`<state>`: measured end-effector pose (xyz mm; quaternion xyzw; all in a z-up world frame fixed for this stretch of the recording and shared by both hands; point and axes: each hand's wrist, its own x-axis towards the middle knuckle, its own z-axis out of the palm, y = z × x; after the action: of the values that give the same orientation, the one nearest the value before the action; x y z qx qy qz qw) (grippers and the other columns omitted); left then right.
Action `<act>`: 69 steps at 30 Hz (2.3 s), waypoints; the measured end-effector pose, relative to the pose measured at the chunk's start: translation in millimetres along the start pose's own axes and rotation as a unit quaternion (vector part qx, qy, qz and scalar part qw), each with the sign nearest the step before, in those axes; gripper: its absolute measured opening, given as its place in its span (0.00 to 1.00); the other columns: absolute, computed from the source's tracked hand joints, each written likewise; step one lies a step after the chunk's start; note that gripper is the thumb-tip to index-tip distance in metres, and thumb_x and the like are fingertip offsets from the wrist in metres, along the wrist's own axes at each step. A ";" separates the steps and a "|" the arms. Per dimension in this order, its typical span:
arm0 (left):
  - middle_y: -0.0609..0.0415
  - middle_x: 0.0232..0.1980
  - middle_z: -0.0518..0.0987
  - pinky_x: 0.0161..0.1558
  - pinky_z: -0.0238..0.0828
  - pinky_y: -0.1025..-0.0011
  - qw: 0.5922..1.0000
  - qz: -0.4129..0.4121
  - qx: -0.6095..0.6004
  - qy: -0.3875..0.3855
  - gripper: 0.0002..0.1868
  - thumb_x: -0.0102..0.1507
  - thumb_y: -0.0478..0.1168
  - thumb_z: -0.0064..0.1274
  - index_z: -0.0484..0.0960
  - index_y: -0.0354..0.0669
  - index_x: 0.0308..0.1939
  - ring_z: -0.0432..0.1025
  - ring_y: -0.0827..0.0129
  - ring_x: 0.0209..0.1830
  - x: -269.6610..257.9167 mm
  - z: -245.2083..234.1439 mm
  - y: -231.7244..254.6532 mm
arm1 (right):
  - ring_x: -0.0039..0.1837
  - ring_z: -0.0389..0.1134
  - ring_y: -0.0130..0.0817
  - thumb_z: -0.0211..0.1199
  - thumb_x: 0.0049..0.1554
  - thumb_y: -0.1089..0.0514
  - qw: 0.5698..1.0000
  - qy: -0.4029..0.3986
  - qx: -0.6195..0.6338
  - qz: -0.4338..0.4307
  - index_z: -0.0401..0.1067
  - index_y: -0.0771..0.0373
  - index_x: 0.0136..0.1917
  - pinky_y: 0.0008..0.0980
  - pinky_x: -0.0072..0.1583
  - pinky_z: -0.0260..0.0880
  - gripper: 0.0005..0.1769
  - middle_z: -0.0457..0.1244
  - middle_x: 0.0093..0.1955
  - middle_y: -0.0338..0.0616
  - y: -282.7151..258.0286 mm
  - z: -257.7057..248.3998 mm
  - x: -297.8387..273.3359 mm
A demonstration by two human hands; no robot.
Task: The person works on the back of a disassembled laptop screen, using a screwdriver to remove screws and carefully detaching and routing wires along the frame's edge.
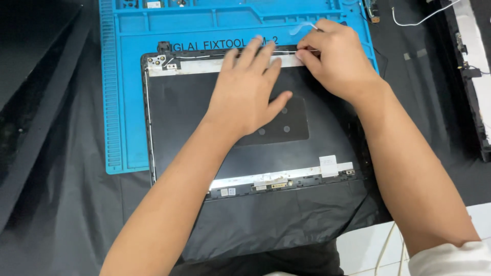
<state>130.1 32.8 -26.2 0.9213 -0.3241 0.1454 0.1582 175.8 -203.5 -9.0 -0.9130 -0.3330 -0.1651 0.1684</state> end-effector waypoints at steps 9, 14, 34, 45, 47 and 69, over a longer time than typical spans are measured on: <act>0.41 0.67 0.73 0.64 0.57 0.43 0.998 -0.051 0.017 0.033 0.35 0.62 0.59 0.57 0.80 0.33 0.61 0.64 0.48 0.68 -1.0 6.4 -7.6 | 0.47 0.69 0.47 0.68 0.60 0.67 1.000 0.013 0.010 0.013 0.78 0.67 0.48 0.41 0.49 0.69 0.02 0.65 0.46 0.49 -10.9 5.2 8.5; 0.42 0.66 0.73 0.63 0.58 0.42 0.998 -0.053 0.024 0.026 0.35 0.62 0.60 0.57 0.80 0.33 0.60 0.64 0.48 0.68 -1.3 3.9 -6.8 | 0.47 0.70 0.50 0.69 0.55 0.67 0.998 -0.050 -0.021 0.002 0.80 0.65 0.50 0.44 0.50 0.71 0.09 0.68 0.46 0.52 -12.5 2.0 29.6; 0.41 0.68 0.70 0.66 0.52 0.41 0.997 -0.042 0.003 0.063 0.30 0.60 0.56 0.62 0.83 0.40 0.59 0.56 0.44 0.72 -5.8 1.7 -24.7 | 0.63 0.66 0.45 0.72 0.49 0.57 0.973 0.024 -0.210 -0.089 0.81 0.55 0.46 0.48 0.62 0.58 0.09 0.66 0.55 0.43 -32.6 1.8 38.7; 0.50 0.59 0.79 0.64 0.55 0.49 0.993 -0.031 0.041 0.105 0.21 0.64 0.52 0.61 0.87 0.40 0.51 0.64 0.53 0.67 -9.2 6.3 -37.0 | 0.49 0.71 0.49 0.67 0.53 0.65 0.990 -0.051 -0.110 -0.064 0.81 0.59 0.49 0.45 0.49 0.71 0.09 0.68 0.47 0.46 -23.8 13.2 39.2; 0.51 0.59 0.79 0.64 0.55 0.49 0.993 -0.034 0.040 0.102 0.20 0.65 0.52 0.61 0.87 0.40 0.51 0.64 0.53 0.66 -8.5 5.2 -35.8 | 0.48 0.71 0.49 0.67 0.52 0.65 0.989 -0.044 -0.124 -0.072 0.80 0.59 0.48 0.45 0.49 0.71 0.09 0.68 0.46 0.46 -27.6 14.3 39.2; 0.47 0.64 0.72 0.65 0.53 0.45 0.994 -0.030 0.026 0.101 0.21 0.63 0.50 0.61 0.82 0.49 0.59 0.61 0.50 0.68 -11.2 7.5 -30.0 | 0.56 0.61 0.53 0.65 0.61 0.61 0.994 -0.100 0.048 0.009 0.75 0.63 0.48 0.48 0.59 0.63 0.04 0.61 0.51 0.53 -2.1 27.0 28.3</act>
<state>142.2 58.2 -43.0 0.9150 -0.2751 0.2410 0.1704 200.0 -175.1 -20.9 -0.9186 -0.3475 -0.0553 0.1798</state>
